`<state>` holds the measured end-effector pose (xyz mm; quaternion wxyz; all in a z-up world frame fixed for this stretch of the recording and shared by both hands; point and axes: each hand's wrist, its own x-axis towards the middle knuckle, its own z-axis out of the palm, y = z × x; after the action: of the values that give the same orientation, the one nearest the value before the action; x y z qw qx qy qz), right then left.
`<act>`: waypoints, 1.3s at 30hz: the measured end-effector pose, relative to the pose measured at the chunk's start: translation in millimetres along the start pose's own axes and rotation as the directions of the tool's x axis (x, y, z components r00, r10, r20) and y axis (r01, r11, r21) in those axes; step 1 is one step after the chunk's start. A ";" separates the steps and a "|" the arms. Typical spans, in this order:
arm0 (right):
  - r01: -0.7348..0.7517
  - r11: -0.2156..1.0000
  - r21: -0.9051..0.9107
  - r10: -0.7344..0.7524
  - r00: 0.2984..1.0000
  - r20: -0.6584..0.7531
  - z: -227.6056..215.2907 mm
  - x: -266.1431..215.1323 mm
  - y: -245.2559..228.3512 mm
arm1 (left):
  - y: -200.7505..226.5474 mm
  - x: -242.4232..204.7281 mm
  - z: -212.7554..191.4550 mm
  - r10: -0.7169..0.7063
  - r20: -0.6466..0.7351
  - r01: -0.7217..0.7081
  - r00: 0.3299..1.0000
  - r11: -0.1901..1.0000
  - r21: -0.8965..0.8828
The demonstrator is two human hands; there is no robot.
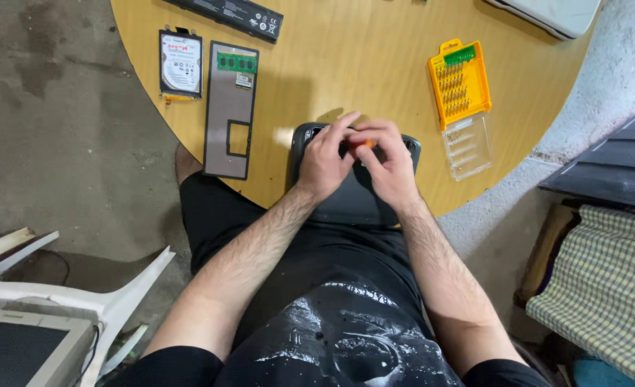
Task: The person removes the battery from a laptop and then uses a screwdriver to unscrew and remove the bottom cover and the keyboard cover. The laptop is placed on a round wooden table with other components like a hard drive and RAM visible.
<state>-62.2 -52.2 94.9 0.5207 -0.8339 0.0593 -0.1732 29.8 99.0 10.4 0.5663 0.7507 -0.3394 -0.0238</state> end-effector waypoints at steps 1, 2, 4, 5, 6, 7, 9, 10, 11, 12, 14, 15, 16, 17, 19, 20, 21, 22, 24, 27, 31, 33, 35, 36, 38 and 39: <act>0.002 1.000 0.002 -0.002 1.000 0.002 1.2 -1.5 2.9 | 1.8 1.7 -1.5 0.000 -0.002 0.000 1.000 1.000 0.003; -0.014 1.000 -0.003 0.014 1.000 0.013 2.7 -3.9 5.4 | 3.9 2.9 -3.2 0.001 -0.008 -0.001 1.000 1.000 0.009; -0.030 1.000 -0.008 0.030 0.999 0.021 5.0 -6.2 4.9 | 8.2 4.7 -6.8 0.005 -0.011 -0.004 1.000 1.000 0.016; -0.083 0.994 0.071 0.082 0.997 0.016 6.2 -5.8 1.6 | 10.4 5.1 -9.0 0.020 0.009 -0.020 1.000 1.000 0.003; -0.133 0.980 0.148 0.133 0.991 0.015 7.0 -4.9 -1.5 | 12.5 6.2 -11.0 0.036 0.029 -0.036 0.999 0.999 -0.011; -0.133 0.980 0.148 0.132 0.991 0.012 7.4 -6.1 -0.8 | 8.2 3.3 -6.7 0.039 0.031 -0.039 0.999 0.999 -0.012; -0.151 0.959 0.241 0.154 0.988 0.008 9.2 -7.6 0.6 | -1.2 -2.0 0.8 0.022 -0.004 -0.022 1.000 1.000 0.018; -0.150 0.959 0.242 0.152 0.988 0.009 7.4 -7.2 2.6 | -0.9 -0.8 0.4 0.022 -0.005 -0.022 1.000 1.000 0.019; -0.088 0.988 0.129 0.086 0.996 0.022 5.9 -6.7 4.6 | -0.7 0.2 -0.2 0.018 -0.001 -0.018 1.000 1.000 -0.002; -0.024 1.000 0.015 0.023 0.999 0.041 4.1 -6.6 6.5 | -0.2 0.9 -0.6 0.012 0.003 -0.012 1.000 1.000 -0.023; -0.035 0.999 0.011 0.035 0.999 0.038 8.0 -5.4 0.6 | -5.6 -2.6 4.6 -0.001 -0.009 0.001 1.000 1.000 0.001; -0.048 0.999 0.006 0.048 0.998 0.032 9.6 -5.0 -2.2 | -8.2 -4.3 7.6 -0.014 -0.020 0.015 1.000 1.000 0.025; -0.048 0.999 0.006 0.048 0.998 0.031 10.7 -8.7 6.0 | -6.6 -2.8 5.4 -0.014 -0.019 0.014 1.000 1.000 0.025; -0.089 0.991 0.095 0.088 0.996 0.017 11.7 -12.5 14.2 | -5.1 -1.3 3.4 -0.003 0.004 0.003 1.000 1.000 0.003; -0.128 0.974 0.186 0.130 0.992 0.006 11.4 -12.9 15.9 | -1.5 -1.3 0.4 0.007 0.029 -0.007 1.000 1.000 -0.018; -0.118 0.985 0.127 0.118 0.993 0.001 9.3 -8.6 9.5 | 0.5 -1.5 0.3 -0.006 0.018 0.006 1.000 1.000 0.010; -0.107 0.992 0.067 0.107 0.994 -0.002 7.3 -4.3 3.2 | 2.5 -1.8 -0.1 -0.019 0.007 0.019 1.000 0.999 0.038; -0.106 0.992 0.067 0.106 0.994 -0.001 7.4 -4.7 5.3 | 2.5 -1.3 -0.9 -0.019 0.005 0.019 1.000 0.999 0.039; -0.043 0.999 -0.012 0.043 0.999 0.025 7.7 -5.3 9.7 | 2.2 -0.5 -2.7 -0.007 0.034 0.007 0.999 1.000 0.011; 0.020 0.998 -0.059 -0.020 1.000 0.014 15.0 -7.7 20.9 | -3.6 -5.6 6.2 -0.034 0.018 0.034 0.999 0.999 0.017; -0.016 0.997 -0.079 0.011 0.998 -0.064 16.2 -14.6 27.4 | 1.2 -1.6 3.1 -0.019 0.038 0.021 0.999 0.999 -0.039; -0.161 0.985 0.058 0.169 0.967 -0.191 16.0 -20.9 27.7 | 11.6 4.0 -6.4 -0.036 0.081 0.040 0.996 0.998 -0.051; -0.191 0.966 0.176 0.229 0.946 -0.229 15.6 -26.6 41.4 | 14.7 6.4 -10.6 -0.022 0.091 0.027 0.996 0.998 -0.055; -0.212 0.933 0.292 0.290 0.922 -0.258 14.1 -29.6 48.1 | 16.7 8.1 -11.6 -0.009 0.100 0.015 0.995 0.998 -0.059; -0.206 0.850 0.485 0.373 0.885 -0.279 11.3 -40.5 62.4 | 18.7 8.9 -15.3 0.017 0.103 -0.011 0.995 0.999 -0.052; -0.179 0.730 0.660 0.456 0.847 -0.274 9.1 -45.7 69.7 | 19.9 9.9 -16.4 0.039 0.105 -0.035 0.994 0.999 -0.040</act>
<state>-95.9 -63.2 18.9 0.7584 -0.5390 0.2553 -0.2629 34.7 104.8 37.0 0.5623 0.7309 -0.3822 -0.0594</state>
